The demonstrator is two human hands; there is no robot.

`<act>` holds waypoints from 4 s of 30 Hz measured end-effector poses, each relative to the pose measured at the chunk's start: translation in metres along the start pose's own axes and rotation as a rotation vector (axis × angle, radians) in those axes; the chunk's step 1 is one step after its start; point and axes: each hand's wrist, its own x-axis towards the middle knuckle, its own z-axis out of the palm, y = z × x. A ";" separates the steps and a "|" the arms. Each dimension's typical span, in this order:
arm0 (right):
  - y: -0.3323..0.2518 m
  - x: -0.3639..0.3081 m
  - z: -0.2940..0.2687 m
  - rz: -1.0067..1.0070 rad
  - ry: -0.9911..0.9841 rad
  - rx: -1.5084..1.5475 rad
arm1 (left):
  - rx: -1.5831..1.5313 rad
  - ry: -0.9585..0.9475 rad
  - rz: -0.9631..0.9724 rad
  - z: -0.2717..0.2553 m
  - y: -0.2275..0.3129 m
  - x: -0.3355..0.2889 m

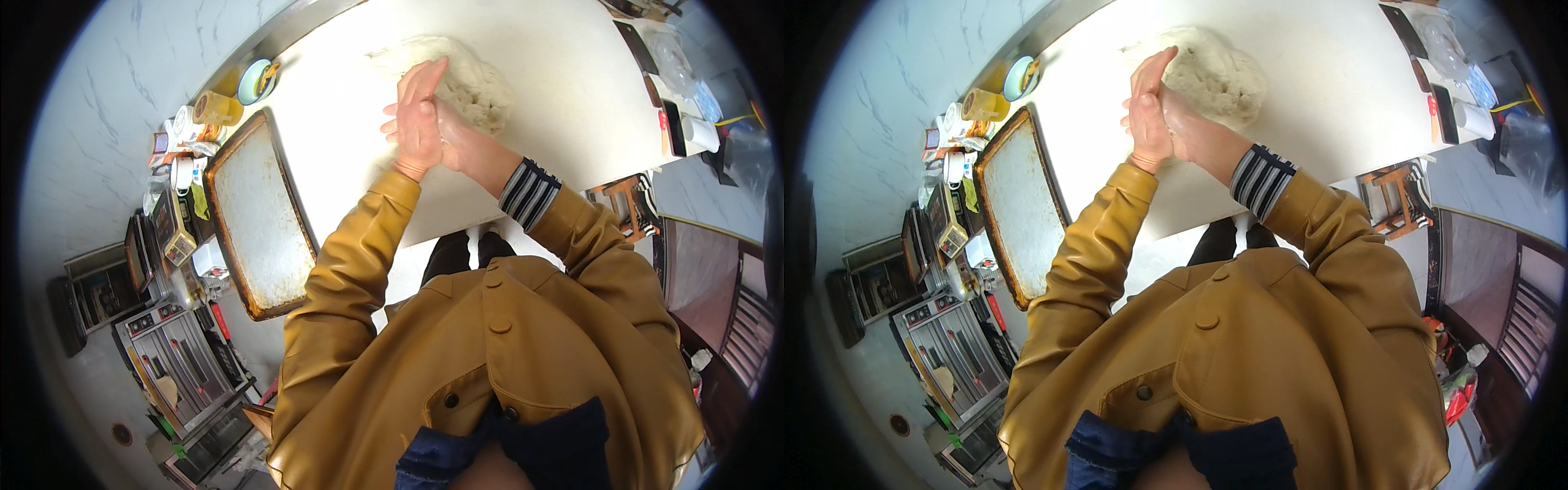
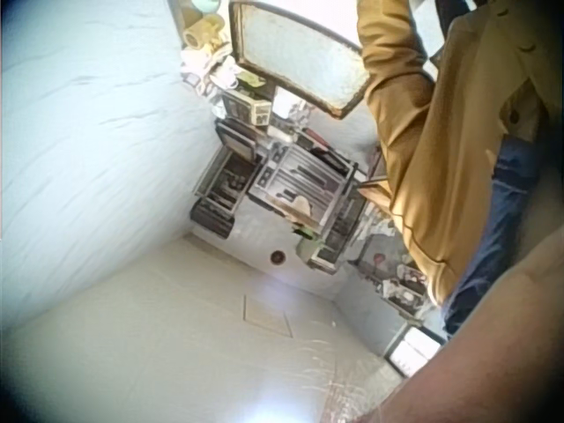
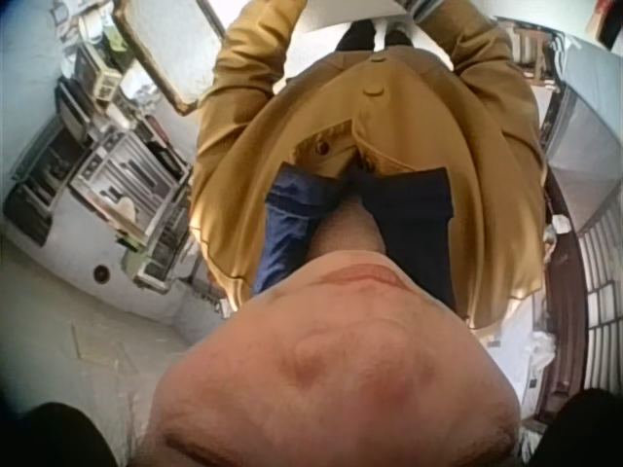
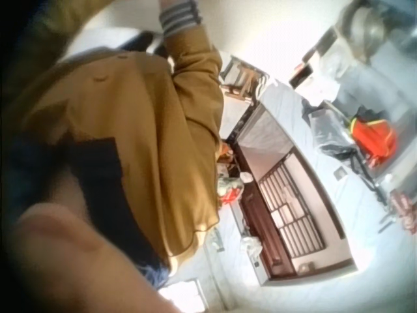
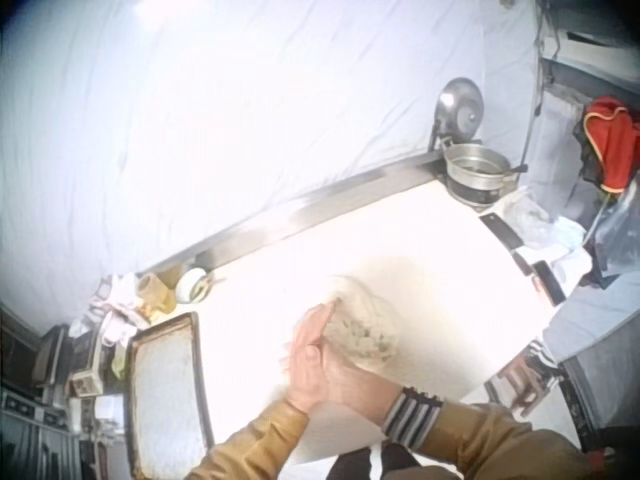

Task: The person removes dough from a mixer, kneads it on a countertop, and shapes it into a long loaf. They then use a bench scraper to cut the dough into several strips and brush the surface with egg wash from a small bowl.

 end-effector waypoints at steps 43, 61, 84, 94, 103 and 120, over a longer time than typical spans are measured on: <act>-0.060 0.063 -0.088 -0.231 0.452 -1.434 | 0.288 0.013 -0.545 -0.030 -0.118 0.035; -0.060 0.081 -0.086 0.002 -0.093 -2.277 | 0.688 -0.851 -0.506 -0.056 -0.148 0.008; -0.064 0.136 -0.083 -0.328 0.182 -2.126 | 0.866 -0.668 -0.636 -0.084 -0.161 0.051; -0.036 -0.069 -0.069 -0.285 -0.286 -1.879 | 0.790 -0.780 -0.361 -0.056 0.028 -0.091; 0.015 -0.022 -0.117 -0.365 -0.431 -1.795 | 0.554 -1.003 -0.496 -0.023 -0.043 -0.118; -0.023 -0.021 -0.104 -0.636 -0.215 -1.677 | 0.497 -0.775 -0.303 -0.063 -0.025 -0.053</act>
